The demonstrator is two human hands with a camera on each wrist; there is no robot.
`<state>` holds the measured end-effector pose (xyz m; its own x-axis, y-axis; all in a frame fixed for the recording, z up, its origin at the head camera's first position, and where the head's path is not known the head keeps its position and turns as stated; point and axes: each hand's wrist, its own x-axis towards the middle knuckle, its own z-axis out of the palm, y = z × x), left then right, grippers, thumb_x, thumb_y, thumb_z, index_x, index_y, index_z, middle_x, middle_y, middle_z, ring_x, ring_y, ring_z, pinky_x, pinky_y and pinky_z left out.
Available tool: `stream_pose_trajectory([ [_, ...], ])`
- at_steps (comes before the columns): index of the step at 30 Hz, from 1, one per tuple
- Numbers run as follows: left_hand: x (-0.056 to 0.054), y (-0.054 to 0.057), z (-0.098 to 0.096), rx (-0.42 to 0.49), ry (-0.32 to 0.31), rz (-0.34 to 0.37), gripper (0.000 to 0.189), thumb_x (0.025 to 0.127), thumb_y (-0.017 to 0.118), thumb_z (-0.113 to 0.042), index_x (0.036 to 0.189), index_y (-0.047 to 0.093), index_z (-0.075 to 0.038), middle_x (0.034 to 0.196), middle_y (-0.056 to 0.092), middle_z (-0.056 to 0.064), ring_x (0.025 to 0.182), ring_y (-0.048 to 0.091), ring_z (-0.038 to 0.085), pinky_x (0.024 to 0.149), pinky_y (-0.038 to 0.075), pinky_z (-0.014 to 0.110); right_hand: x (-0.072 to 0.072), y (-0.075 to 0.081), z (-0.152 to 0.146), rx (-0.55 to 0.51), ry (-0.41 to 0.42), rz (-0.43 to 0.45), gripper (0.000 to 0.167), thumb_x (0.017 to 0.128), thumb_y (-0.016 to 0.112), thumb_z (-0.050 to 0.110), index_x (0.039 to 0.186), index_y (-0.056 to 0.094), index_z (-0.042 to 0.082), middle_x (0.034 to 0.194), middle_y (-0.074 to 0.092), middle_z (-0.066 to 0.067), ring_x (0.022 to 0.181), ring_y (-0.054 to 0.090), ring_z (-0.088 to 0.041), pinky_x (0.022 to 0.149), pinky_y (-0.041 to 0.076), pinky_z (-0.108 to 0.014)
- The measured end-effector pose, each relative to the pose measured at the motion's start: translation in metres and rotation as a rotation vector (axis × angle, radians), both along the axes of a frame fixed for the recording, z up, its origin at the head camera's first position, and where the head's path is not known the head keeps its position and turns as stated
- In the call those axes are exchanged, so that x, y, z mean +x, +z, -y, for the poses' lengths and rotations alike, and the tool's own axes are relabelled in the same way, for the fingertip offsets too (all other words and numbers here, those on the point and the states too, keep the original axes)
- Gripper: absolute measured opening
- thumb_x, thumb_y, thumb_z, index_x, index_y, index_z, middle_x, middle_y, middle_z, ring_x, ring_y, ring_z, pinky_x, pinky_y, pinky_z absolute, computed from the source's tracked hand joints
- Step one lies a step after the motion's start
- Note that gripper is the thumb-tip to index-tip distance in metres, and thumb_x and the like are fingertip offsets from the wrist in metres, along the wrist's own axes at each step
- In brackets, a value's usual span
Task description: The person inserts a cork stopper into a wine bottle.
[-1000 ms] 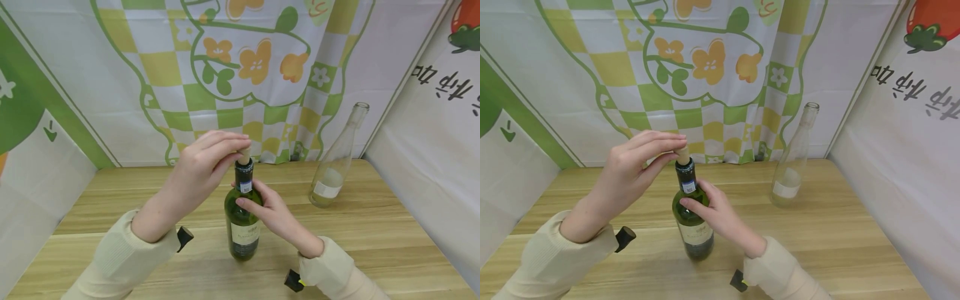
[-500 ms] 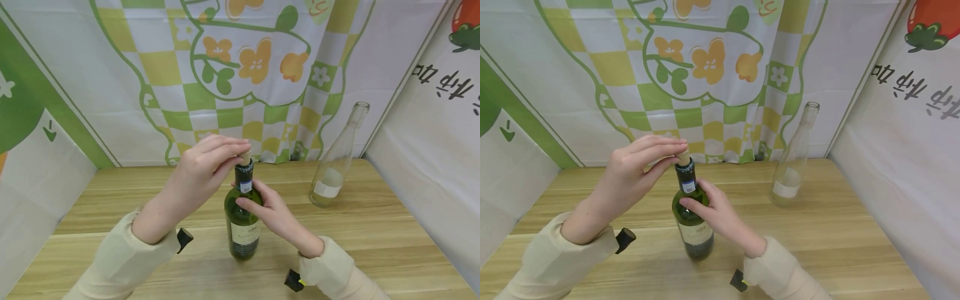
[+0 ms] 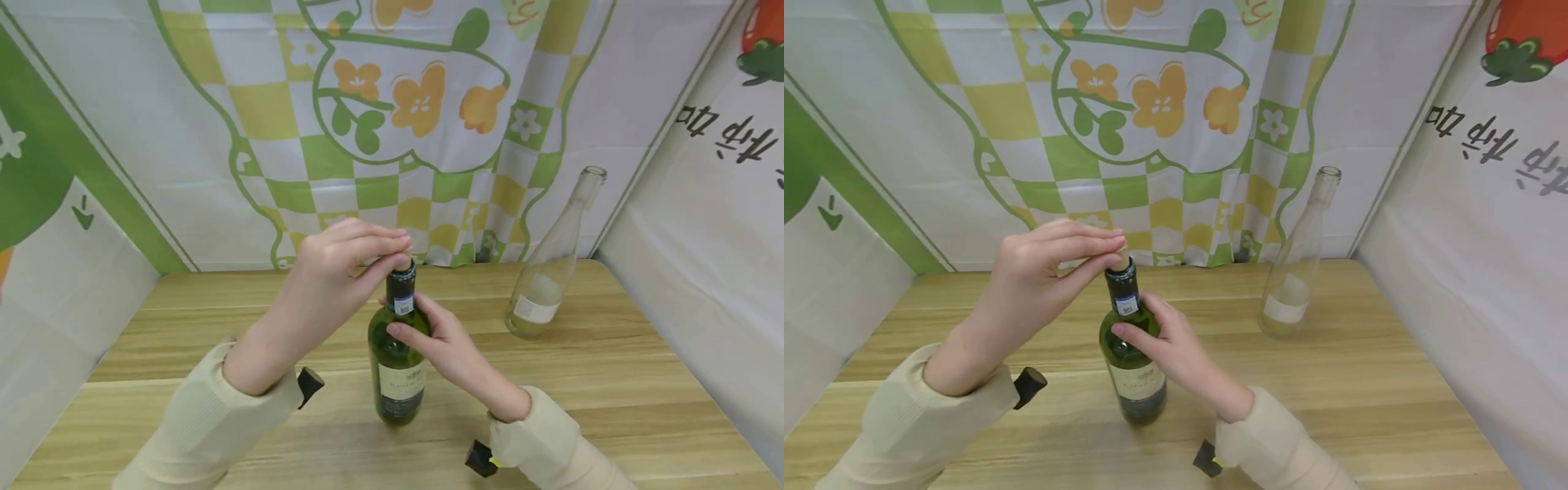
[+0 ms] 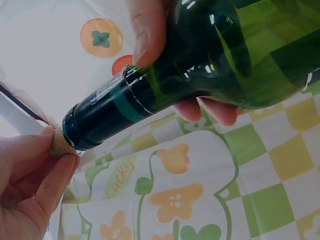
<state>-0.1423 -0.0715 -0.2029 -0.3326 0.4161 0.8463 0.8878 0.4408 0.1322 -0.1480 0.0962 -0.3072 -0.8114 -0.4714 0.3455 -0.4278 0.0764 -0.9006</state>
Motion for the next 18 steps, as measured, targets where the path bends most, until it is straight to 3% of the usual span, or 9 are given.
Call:
stream_pose_trajectory([
  [8, 0.0014, 0.0017, -0.0012, 0.007, -0.007, 0.042, 0.016, 0.073, 0.074, -0.002, 0.089, 0.071, 0.002, 0.090, 0.069, 0.011, 0.088, 0.064, 0.019, 0.075, 0.052, 0.021, 0.0004, 0.0008, -0.0006, 0.009, -0.002, 0.011, 0.039, 0.092, 0.054, 0.013, 0.130, 0.046, 0.009, 0.126, 0.054, -0.006, 0.108, 0.054, -0.018, 0.086, 0.049, -0.035],
  [18, 0.0021, -0.0006, -0.0010, 0.013, -0.003, 0.037, 0.016, 0.074, 0.073, -0.001, 0.089, 0.071, 0.003, 0.090, 0.069, 0.011, 0.086, 0.064, 0.019, 0.074, 0.052, 0.022, 0.0004, 0.0003, 0.0001, 0.008, -0.006, 0.000, 0.038, 0.091, 0.055, 0.013, 0.129, 0.047, 0.009, 0.124, 0.054, -0.007, 0.107, 0.054, -0.018, 0.086, 0.049, -0.035],
])
